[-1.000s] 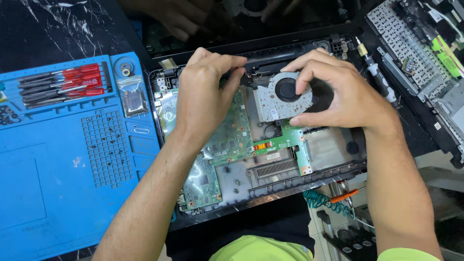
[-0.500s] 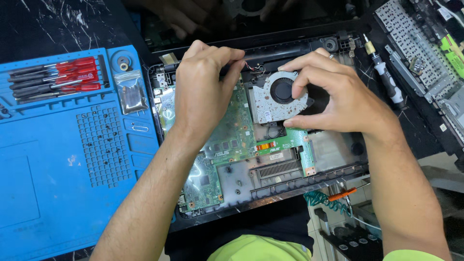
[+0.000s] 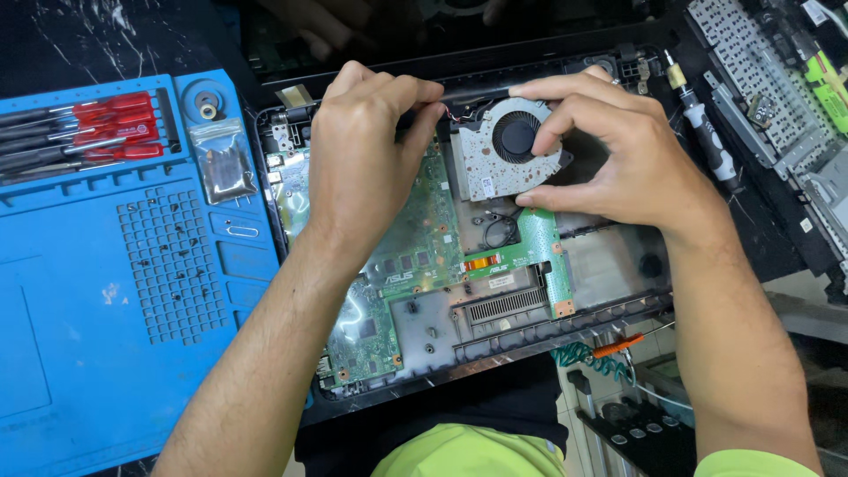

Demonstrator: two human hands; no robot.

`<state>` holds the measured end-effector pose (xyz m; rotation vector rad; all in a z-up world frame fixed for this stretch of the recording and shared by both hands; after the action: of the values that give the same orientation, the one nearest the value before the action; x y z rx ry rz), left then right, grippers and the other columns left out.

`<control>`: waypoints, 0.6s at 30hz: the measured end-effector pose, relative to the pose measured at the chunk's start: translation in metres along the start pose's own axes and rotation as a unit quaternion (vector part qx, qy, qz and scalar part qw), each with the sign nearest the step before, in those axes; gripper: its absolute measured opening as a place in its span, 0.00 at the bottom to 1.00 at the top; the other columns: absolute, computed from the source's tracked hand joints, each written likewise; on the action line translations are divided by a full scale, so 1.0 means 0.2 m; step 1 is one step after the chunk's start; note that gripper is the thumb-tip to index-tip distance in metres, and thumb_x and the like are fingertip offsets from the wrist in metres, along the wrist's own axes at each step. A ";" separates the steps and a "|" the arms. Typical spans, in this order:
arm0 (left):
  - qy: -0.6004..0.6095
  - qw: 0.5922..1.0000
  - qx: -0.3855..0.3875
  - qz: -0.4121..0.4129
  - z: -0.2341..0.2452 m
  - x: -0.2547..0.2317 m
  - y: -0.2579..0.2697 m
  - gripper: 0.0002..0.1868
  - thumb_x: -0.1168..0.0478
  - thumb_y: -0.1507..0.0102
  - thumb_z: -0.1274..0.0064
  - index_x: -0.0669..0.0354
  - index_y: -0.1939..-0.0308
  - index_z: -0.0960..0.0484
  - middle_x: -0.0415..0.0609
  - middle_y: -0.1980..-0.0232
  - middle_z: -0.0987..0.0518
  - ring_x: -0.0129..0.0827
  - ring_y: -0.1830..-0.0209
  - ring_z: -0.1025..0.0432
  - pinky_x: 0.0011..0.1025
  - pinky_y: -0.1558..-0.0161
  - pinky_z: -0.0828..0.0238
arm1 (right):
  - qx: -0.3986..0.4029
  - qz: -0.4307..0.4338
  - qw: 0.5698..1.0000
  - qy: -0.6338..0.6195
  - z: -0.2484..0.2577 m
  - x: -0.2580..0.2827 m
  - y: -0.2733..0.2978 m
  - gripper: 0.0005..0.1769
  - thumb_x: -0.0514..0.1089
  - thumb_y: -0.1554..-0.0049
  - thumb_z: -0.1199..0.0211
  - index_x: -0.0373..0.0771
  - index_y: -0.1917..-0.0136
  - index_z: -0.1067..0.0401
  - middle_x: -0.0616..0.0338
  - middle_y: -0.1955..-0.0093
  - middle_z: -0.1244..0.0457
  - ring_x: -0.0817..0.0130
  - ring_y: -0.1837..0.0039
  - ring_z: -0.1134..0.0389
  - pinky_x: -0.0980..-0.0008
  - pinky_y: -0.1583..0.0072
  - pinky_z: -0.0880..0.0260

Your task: The person removes a cooling fan from a disassembled laptop, disconnects its power cable, and then uses pliers to strip the insulation from the wires. They then reposition the fan and use a screwdriver to tighten screws on the motherboard.

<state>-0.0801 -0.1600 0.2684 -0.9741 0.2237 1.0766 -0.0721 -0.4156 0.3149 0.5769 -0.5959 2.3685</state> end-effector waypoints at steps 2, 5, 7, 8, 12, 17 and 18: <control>-0.006 1.000 0.007 -0.015 0.01 -0.02 0.00 0.04 0.68 0.30 0.32 0.61 0.51 0.10 0.44 0.61 0.14 0.44 0.55 0.29 0.40 0.55 0.28 | 0.011 -0.017 1.000 0.001 -0.01 -0.01 0.01 0.26 0.42 0.50 0.09 0.38 0.51 0.27 0.39 0.23 0.32 0.52 0.29 0.29 0.50 0.24 0.43; -0.013 1.000 0.009 -0.020 0.02 -0.02 0.00 0.04 0.67 0.29 0.32 0.60 0.51 0.09 0.44 0.62 0.15 0.45 0.56 0.29 0.40 0.56 0.29 | 0.010 0.004 1.000 -0.018 -0.02 -0.02 0.00 0.27 0.43 0.52 0.09 0.36 0.52 0.26 0.35 0.23 0.32 0.48 0.29 0.29 0.50 0.29 0.39; -0.013 1.000 0.011 -0.021 0.02 -0.03 0.00 0.03 0.67 0.29 0.32 0.60 0.51 0.09 0.43 0.62 0.15 0.45 0.56 0.30 0.41 0.55 0.30 | 0.006 0.008 1.000 -0.013 -0.01 -0.01 0.00 0.26 0.44 0.51 0.09 0.36 0.52 0.26 0.35 0.23 0.32 0.49 0.33 0.30 0.52 0.31 0.39; -0.015 1.000 0.012 -0.021 0.02 -0.03 0.00 0.03 0.67 0.29 0.32 0.60 0.51 0.09 0.43 0.62 0.15 0.45 0.57 0.30 0.41 0.54 0.30 | 0.002 0.013 1.000 -0.009 -0.01 -0.01 0.00 0.26 0.45 0.50 0.09 0.35 0.52 0.26 0.35 0.23 0.32 0.50 0.37 0.32 0.54 0.34 0.39; -0.027 0.999 0.015 -0.022 0.03 -0.03 0.01 0.05 0.65 0.29 0.30 0.60 0.51 0.10 0.43 0.61 0.16 0.45 0.56 0.31 0.44 0.50 0.30 | 0.000 0.019 1.000 0.003 -0.02 0.01 -0.01 0.27 0.45 0.51 0.08 0.36 0.52 0.26 0.35 0.24 0.32 0.48 0.32 0.28 0.50 0.30 0.42; -0.033 0.999 0.015 -0.023 0.03 -0.05 0.01 0.04 0.64 0.28 0.31 0.59 0.51 0.10 0.42 0.61 0.17 0.45 0.55 0.31 0.45 0.49 0.31 | 0.003 0.005 1.000 0.024 -0.04 0.05 -0.02 0.23 0.38 0.49 0.10 0.38 0.54 0.27 0.35 0.23 0.33 0.49 0.34 0.32 0.50 0.29 0.42; -0.033 0.999 0.016 -0.023 0.03 -0.05 0.01 0.04 0.64 0.28 0.31 0.59 0.51 0.10 0.42 0.61 0.17 0.45 0.55 0.31 0.45 0.49 0.31 | 0.003 0.004 1.000 0.024 -0.03 0.05 -0.02 0.23 0.38 0.49 0.10 0.38 0.54 0.27 0.35 0.23 0.33 0.49 0.34 0.32 0.50 0.29 0.42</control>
<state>-0.0881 -0.1612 0.2762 -0.9104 0.1638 1.0584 -0.0778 -0.4045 0.3157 0.5208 -0.5704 2.3862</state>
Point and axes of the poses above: each hand's wrist, its own y-axis away from the middle knuckle, its own z-axis out of the back of the hand, x = y × z, the point moved 3 cm from there along -y, towards the middle knuckle
